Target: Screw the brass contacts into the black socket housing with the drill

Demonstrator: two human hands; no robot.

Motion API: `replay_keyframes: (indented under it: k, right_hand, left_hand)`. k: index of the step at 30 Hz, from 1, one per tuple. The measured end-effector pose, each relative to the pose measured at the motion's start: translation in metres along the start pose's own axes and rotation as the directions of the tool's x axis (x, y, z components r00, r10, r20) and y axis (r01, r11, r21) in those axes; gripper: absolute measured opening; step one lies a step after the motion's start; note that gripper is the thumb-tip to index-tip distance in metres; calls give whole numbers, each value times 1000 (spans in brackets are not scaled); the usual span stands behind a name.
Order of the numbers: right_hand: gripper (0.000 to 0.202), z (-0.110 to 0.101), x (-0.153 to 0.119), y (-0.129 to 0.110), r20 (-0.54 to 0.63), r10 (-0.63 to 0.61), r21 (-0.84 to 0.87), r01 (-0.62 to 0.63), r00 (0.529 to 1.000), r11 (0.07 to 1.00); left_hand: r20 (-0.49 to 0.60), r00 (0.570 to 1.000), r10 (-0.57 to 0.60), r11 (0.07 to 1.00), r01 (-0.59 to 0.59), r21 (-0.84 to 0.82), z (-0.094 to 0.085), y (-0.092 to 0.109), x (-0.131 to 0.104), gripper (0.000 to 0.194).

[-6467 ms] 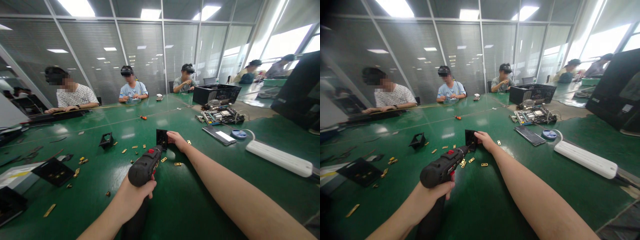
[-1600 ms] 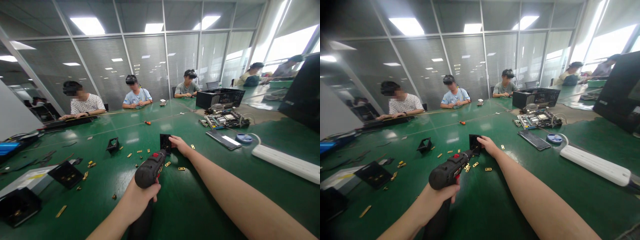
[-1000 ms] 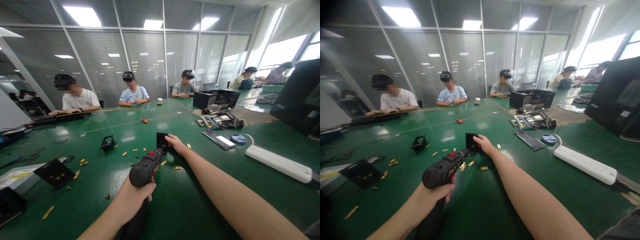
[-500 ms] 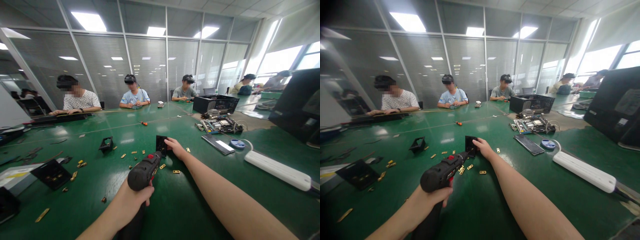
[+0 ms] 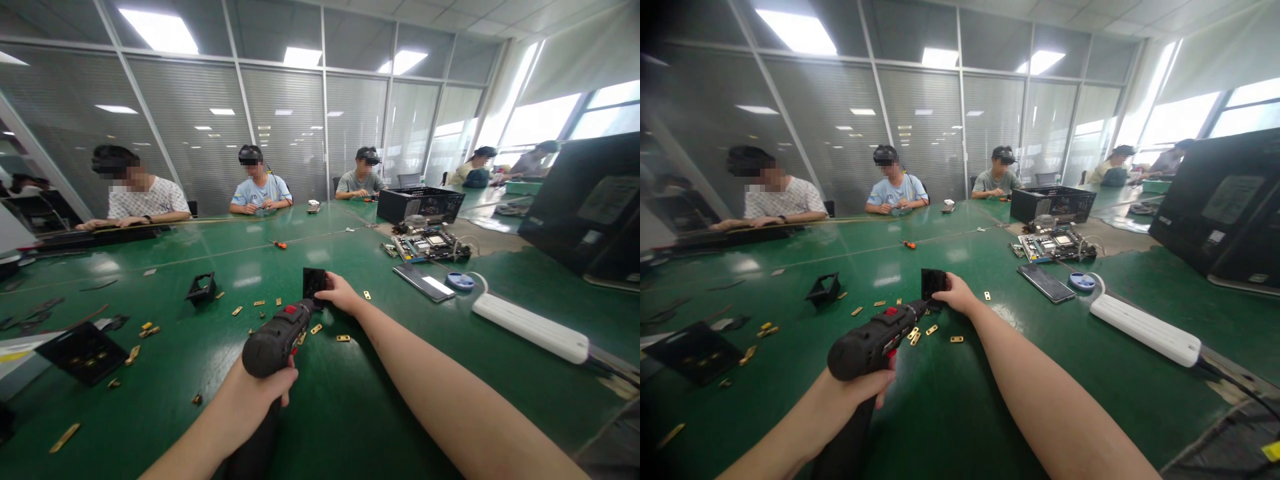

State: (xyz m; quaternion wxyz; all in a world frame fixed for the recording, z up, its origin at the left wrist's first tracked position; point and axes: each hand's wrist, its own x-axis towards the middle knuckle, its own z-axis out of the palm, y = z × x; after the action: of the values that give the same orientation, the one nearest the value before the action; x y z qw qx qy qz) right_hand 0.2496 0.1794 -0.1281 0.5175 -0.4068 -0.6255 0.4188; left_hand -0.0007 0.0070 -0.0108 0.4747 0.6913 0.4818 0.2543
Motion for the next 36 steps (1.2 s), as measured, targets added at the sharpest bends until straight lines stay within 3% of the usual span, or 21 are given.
replay_keyframes:
  k: [29, 36]
  right_hand:
    - [35, -2, -5, -7, 60, 0, 63, -4, 998, 998]
    - [36, -2, -7, -12, 131, 28, 97, -40, 991, 994]
  left_hand:
    - [25, 999, -28, 999, 28, 23, -2, 1, -1, 10]
    - [28, 1000, -10, 1000, 10, 2, -1, -2, 0, 9]
